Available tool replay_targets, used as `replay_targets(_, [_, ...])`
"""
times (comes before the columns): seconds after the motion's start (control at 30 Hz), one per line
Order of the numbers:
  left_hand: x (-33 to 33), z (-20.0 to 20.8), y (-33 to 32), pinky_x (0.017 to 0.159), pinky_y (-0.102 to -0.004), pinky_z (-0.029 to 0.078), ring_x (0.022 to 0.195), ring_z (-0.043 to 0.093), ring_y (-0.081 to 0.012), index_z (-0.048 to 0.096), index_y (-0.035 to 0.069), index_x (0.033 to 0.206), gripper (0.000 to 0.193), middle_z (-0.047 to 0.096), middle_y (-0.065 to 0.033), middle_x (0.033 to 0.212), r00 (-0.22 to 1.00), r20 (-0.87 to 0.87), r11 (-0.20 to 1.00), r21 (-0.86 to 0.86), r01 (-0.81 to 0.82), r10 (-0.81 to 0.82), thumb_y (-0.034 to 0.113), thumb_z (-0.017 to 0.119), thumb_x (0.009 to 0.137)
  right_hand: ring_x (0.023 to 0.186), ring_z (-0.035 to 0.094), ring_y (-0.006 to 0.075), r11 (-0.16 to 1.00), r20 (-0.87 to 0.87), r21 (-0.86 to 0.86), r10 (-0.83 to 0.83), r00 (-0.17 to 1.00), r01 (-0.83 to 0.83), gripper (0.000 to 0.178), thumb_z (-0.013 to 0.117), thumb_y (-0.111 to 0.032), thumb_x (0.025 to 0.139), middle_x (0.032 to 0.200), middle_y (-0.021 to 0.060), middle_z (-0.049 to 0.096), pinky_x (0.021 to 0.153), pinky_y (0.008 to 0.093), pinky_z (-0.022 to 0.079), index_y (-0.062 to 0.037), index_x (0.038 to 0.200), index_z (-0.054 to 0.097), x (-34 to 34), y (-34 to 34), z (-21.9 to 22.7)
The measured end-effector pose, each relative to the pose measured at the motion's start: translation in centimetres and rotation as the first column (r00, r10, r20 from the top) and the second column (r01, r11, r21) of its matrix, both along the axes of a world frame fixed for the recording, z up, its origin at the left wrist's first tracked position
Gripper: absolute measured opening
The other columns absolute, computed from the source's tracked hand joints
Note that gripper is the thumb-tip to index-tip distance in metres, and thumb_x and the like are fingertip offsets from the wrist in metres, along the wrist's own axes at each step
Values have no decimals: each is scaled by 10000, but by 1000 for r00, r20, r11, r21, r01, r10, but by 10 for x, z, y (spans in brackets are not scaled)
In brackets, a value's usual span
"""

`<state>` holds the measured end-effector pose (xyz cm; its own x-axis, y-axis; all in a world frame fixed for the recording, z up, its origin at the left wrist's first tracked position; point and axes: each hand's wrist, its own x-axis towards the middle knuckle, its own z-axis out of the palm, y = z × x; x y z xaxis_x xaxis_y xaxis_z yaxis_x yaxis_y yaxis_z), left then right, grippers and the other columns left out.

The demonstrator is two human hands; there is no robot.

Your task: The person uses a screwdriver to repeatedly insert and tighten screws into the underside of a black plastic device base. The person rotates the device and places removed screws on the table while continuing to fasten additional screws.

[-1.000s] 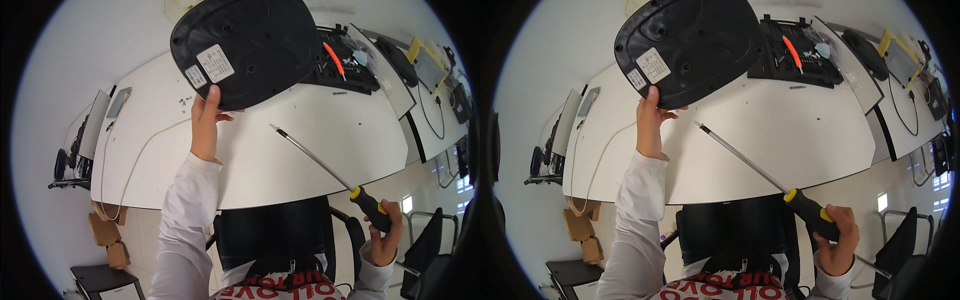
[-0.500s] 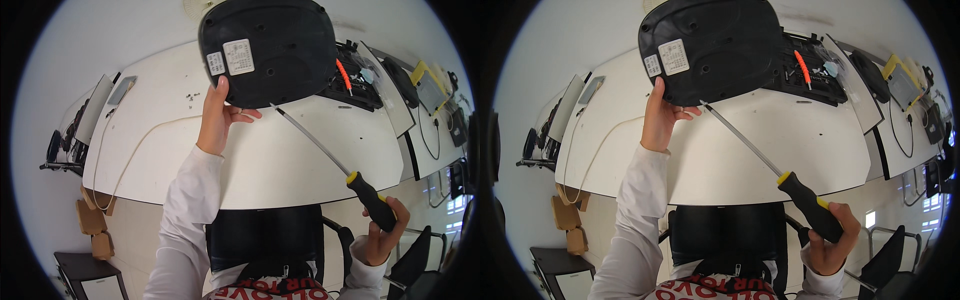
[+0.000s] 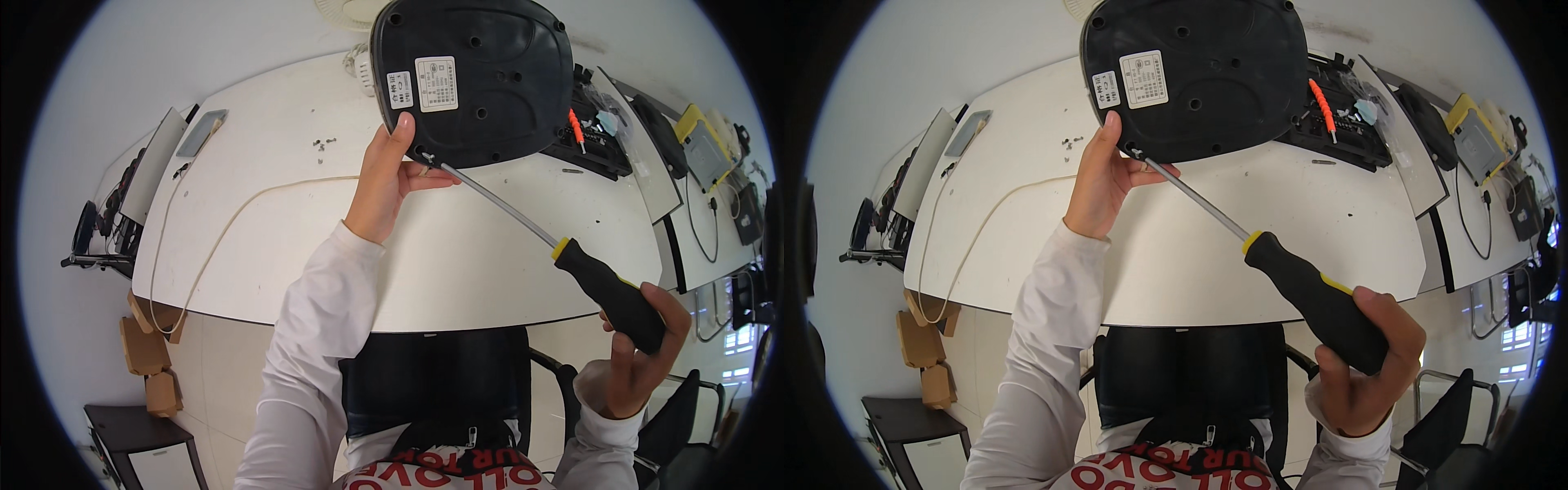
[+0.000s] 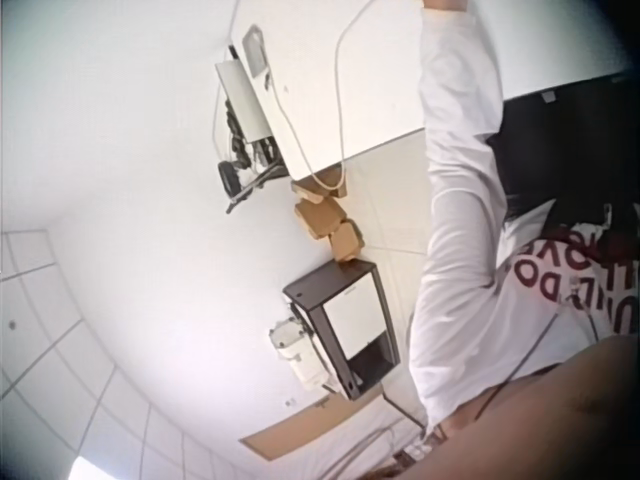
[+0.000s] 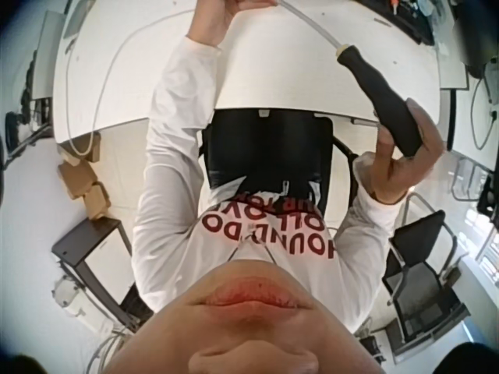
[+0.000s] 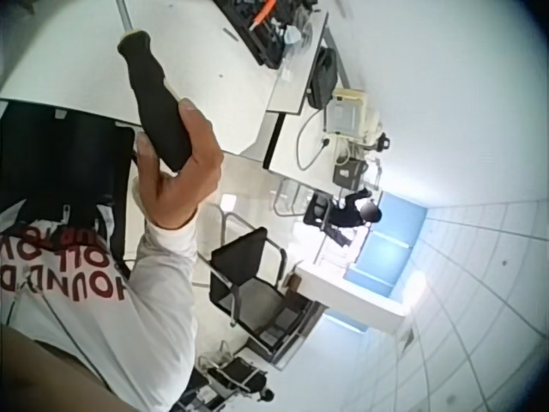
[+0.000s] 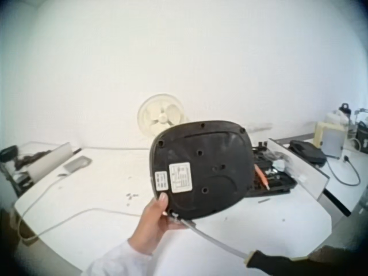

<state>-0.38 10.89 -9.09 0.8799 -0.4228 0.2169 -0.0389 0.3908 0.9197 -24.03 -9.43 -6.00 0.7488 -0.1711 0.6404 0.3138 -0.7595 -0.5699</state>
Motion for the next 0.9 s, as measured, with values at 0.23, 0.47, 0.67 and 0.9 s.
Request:
replay_targets(0.23, [-2, -2, -1, 700, -317, 575, 733, 668, -237, 423, -29, 1152, 575, 628, -154, 950, 1000, 5, 1000, 16, -15, 15, 495, 405, 915, 723, 591, 198, 992, 38, -121, 49, 998, -44, 471, 681, -116, 752, 889, 162, 580, 640, 267, 470, 28, 1137, 451, 10, 5, 4])
replay_targets(0.47, [-2, -4, 0, 708, -322, 574, 739, 661, -210, 412, -22, 1151, 579, 616, -150, 960, 1000, -1, 1000, 4, -6, 6, 501, 436, 903, 612, 598, 229, 951, 33, -302, 85, 996, -71, 499, 715, -106, 730, 786, 160, 590, 543, 281, 474, 10, 1136, 449, 17, 17, 24])
replay_targets(0.67, [-2, -4, -3, 709, -319, 574, 749, 652, -186, 416, -24, 1157, 595, 605, -141, 978, 1000, 14, 1000, 6, -9, 8, 511, 443, 896, 579, 615, 254, 915, 99, -400, 107, 989, -59, 498, 753, -136, 692, 764, 151, 603, 483, 303, 469, -3, 1094, 491, 21, 26, 41])
replay_targets(0.9, [-2, -7, -2, 720, -318, 574, 773, 644, -163, 432, -21, 1151, 568, 599, -117, 975, 1000, 28, 1000, 15, -12, 12, 491, 436, 908, 601, 604, 244, 916, 75, -395, 114, 991, -76, 508, 764, -115, 664, 819, 149, 616, 498, 303, 464, -4, 1084, 502, 27, 28, 49])
